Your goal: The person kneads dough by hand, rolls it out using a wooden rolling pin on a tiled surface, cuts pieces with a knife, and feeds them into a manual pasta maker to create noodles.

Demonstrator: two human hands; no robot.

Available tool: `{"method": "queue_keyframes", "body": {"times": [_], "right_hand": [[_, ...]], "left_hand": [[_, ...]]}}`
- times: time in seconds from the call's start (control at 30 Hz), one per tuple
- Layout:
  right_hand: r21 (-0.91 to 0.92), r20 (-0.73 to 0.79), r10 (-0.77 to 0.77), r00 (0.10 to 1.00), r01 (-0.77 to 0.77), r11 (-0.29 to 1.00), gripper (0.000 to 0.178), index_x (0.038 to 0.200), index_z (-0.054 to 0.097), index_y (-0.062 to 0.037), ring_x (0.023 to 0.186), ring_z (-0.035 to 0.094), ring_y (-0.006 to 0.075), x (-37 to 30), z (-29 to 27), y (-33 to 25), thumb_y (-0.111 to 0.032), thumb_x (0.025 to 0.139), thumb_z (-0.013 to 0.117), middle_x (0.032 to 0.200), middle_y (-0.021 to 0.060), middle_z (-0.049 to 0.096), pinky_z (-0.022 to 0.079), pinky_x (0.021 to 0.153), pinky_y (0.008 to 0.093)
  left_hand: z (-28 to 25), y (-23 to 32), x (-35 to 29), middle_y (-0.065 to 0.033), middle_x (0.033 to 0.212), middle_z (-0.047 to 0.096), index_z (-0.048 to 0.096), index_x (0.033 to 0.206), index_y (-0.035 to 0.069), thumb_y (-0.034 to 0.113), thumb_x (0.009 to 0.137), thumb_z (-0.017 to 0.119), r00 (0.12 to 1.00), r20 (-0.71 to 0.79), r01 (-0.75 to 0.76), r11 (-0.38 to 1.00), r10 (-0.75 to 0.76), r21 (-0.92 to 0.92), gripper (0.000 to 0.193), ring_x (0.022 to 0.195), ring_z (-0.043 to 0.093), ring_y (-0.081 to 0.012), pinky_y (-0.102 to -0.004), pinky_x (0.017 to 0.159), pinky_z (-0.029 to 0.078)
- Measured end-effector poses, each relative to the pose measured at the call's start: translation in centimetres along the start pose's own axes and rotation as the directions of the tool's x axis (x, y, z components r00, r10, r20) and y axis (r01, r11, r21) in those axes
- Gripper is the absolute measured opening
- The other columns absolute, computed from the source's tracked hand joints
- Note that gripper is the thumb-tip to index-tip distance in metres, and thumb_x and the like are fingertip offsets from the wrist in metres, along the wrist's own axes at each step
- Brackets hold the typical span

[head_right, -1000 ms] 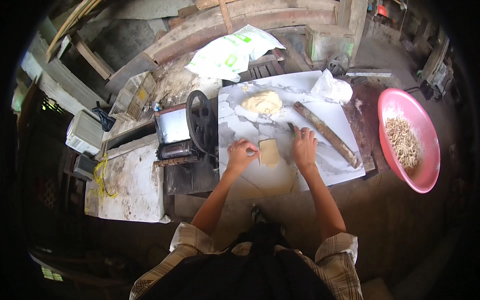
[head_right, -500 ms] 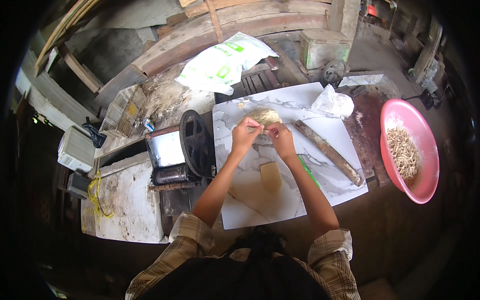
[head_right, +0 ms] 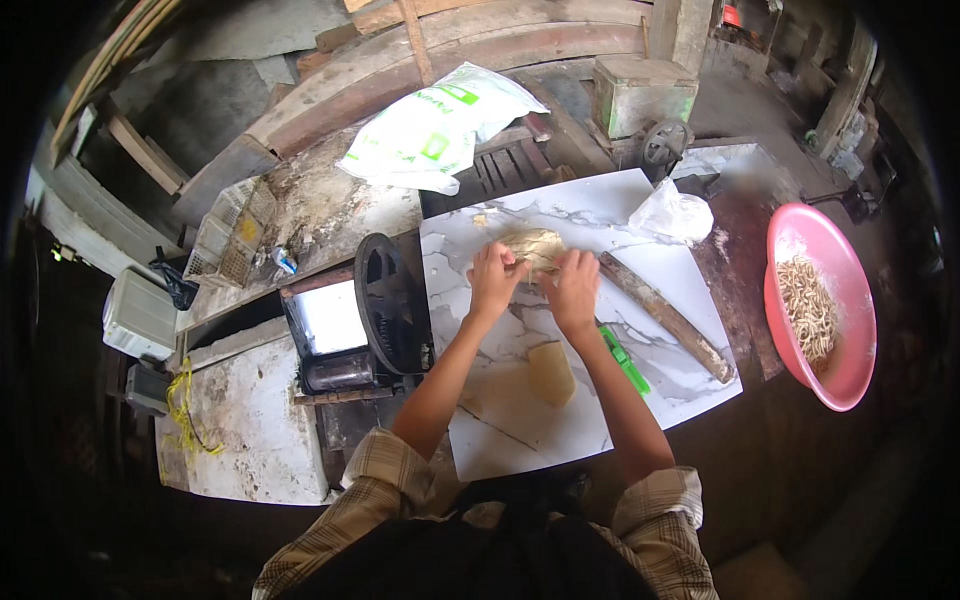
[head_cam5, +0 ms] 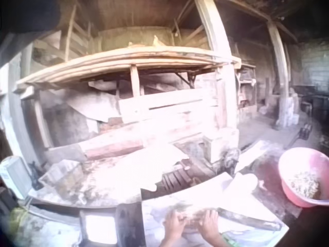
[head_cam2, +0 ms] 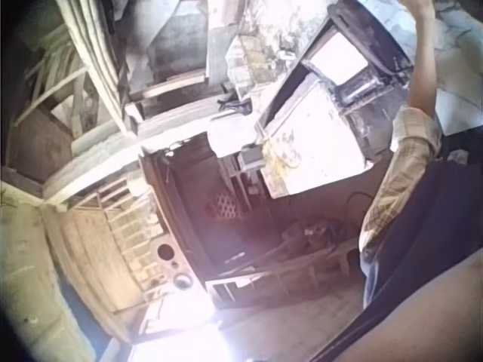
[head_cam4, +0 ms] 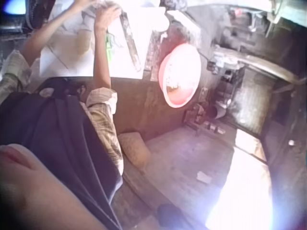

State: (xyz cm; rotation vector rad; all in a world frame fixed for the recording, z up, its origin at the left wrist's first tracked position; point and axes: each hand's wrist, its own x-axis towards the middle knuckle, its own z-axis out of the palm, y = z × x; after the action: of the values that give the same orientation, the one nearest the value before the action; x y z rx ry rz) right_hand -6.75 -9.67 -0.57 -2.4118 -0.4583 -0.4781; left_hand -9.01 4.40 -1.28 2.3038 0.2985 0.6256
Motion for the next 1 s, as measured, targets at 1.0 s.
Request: {"method": "queue_keyframes", "body": {"times": [1.0], "right_hand": [[0.130, 0.662, -0.560, 0.499, 0.659, 0.741, 0.021, 0.099, 0.052, -0.0070, 0.065, 0.063, 0.0324, -7.1, -11.5, 6.5, -0.025, 0.090, 0.048, 0.071, 0.0152, 0.064, 0.048, 0.055, 0.0453]], "left_hand": [[0.1, 11.8, -26.4, -0.0224, 0.142, 0.028, 0.024, 0.137, -0.007, 0.039, 0.086, 0.053, 0.992, 0.129, -0.056, 0.913, 0.003, 0.404, 0.074, 0.134, 0.026, -0.0319, -0.0460, 0.109, 0.021]]}}
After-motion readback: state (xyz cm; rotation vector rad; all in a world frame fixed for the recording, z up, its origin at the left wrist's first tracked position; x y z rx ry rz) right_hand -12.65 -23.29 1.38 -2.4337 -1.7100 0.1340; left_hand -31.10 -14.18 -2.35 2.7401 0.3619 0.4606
